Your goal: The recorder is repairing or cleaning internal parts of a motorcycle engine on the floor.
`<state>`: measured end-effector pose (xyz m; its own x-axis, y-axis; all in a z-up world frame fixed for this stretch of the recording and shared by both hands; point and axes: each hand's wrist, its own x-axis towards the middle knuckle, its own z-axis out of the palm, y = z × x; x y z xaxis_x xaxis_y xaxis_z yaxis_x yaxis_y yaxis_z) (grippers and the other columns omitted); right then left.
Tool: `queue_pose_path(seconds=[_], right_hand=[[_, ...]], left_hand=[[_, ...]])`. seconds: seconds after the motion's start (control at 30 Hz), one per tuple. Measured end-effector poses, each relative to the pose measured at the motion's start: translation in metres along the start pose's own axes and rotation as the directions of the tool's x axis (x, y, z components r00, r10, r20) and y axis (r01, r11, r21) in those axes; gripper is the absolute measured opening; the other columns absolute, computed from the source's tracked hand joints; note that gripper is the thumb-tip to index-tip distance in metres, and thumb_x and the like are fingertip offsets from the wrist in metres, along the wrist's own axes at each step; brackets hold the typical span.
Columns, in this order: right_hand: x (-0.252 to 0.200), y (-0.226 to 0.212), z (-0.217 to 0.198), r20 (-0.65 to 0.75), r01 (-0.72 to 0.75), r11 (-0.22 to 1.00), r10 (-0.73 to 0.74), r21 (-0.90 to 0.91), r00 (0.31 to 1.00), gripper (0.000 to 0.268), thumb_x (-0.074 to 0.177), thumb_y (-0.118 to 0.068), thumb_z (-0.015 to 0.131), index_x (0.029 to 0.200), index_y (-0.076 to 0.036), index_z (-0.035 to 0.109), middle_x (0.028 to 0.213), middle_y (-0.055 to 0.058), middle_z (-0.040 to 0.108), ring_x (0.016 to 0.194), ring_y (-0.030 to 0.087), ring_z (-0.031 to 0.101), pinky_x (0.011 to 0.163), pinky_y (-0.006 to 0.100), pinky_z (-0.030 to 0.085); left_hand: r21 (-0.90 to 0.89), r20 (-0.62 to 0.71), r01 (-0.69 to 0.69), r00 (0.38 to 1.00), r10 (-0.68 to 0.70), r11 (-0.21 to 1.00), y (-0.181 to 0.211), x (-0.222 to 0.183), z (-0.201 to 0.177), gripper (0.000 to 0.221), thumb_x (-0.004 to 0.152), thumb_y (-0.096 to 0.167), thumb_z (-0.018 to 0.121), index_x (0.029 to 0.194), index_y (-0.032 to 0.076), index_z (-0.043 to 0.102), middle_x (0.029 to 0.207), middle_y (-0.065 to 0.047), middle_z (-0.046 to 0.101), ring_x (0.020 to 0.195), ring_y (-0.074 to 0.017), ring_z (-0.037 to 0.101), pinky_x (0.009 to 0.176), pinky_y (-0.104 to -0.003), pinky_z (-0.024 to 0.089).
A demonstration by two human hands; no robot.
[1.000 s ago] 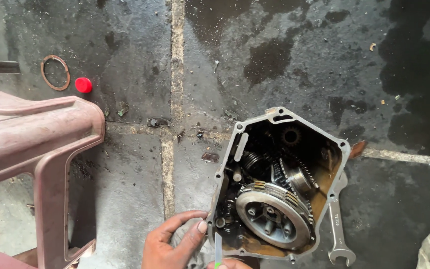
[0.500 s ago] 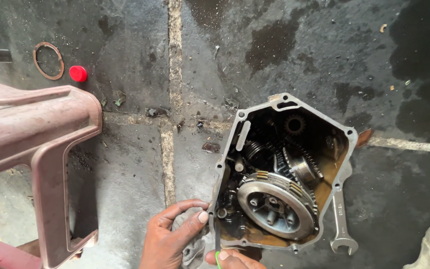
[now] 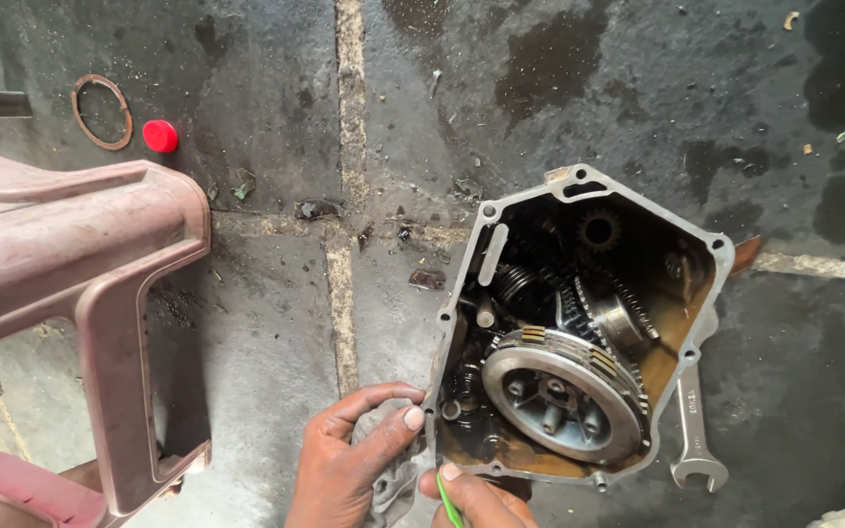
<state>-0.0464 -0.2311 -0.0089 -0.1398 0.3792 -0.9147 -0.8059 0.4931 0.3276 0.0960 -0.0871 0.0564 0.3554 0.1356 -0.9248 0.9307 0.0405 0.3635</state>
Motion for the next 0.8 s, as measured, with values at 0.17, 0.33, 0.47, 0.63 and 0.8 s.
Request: queue_pose_path(seconds=[0.17, 0.33, 0.47, 0.63, 0.8], right_hand=[[-0.012, -0.009, 0.014, 0.009, -0.036, 0.993, 0.035, 0.115, 0.999, 0.043, 0.091, -0.027, 0.067, 0.104, 0.012, 0.075, 0.049, 0.006, 0.045, 0.04, 0.014, 0.039, 0.045, 0.031, 0.03], [-0.017, -0.007, 0.029, -0.147, 0.06, 0.995, -0.048, 0.078, 0.988, 0.041, 0.088, -0.024, 0.07, 0.103, 0.013, 0.075, 0.049, 0.007, 0.049, 0.041, 0.014, 0.041, 0.045, 0.031, 0.034], [-0.027, -0.016, 0.037, -0.153, 0.019, 0.993, 0.0, 0.12, 0.988, 0.044, 0.088, -0.028, 0.071, 0.104, 0.012, 0.077, 0.049, 0.007, 0.048, 0.04, 0.014, 0.04, 0.044, 0.03, 0.034], [-0.018, -0.011, 0.04, -0.115, -0.048, 0.979, 0.072, 0.198, 0.991, 0.047, 0.091, -0.034, 0.07, 0.107, 0.009, 0.076, 0.052, 0.007, 0.049, 0.042, 0.014, 0.044, 0.046, 0.029, 0.035], [0.015, 0.023, 0.017, -0.05, -0.052, 0.972, 0.065, 0.227, 0.997, 0.048, 0.092, -0.036, 0.069, 0.112, 0.008, 0.072, 0.057, 0.009, 0.055, 0.047, 0.015, 0.05, 0.05, 0.03, 0.04]], left_hand=[[0.037, -0.002, -0.034, 0.999, 0.034, 0.999, -0.002, -0.001, -0.003, 0.027, 0.074, 0.01, 0.081, 0.098, -0.002, 0.083, 0.093, -0.011, 0.08, 0.088, -0.0149, 0.073, 0.083, -0.03, 0.056], [0.016, 0.005, -0.033, 0.999, 0.033, 0.999, -0.003, 0.001, -0.001, 0.028, 0.074, 0.01, 0.081, 0.099, -0.002, 0.082, 0.092, -0.011, 0.08, 0.087, -0.0153, 0.072, 0.083, -0.03, 0.056], [-0.002, -0.012, 0.0, 1.0, 0.0, 1.0, -0.004, 0.001, -0.002, 0.029, 0.073, 0.01, 0.082, 0.099, -0.003, 0.083, 0.091, -0.012, 0.08, 0.086, -0.0168, 0.072, 0.082, -0.032, 0.056], [0.038, -0.021, -0.018, 1.0, 0.019, 0.999, -0.001, 0.001, 0.001, 0.029, 0.072, 0.013, 0.082, 0.097, -0.002, 0.083, 0.09, -0.012, 0.081, 0.09, -0.0172, 0.073, 0.09, -0.033, 0.054], [0.047, -0.009, -0.055, 0.998, 0.055, 0.997, -0.005, 0.001, -0.003, 0.029, 0.072, 0.014, 0.081, 0.097, -0.002, 0.083, 0.09, -0.011, 0.081, 0.091, -0.0168, 0.073, 0.092, -0.033, 0.053]])
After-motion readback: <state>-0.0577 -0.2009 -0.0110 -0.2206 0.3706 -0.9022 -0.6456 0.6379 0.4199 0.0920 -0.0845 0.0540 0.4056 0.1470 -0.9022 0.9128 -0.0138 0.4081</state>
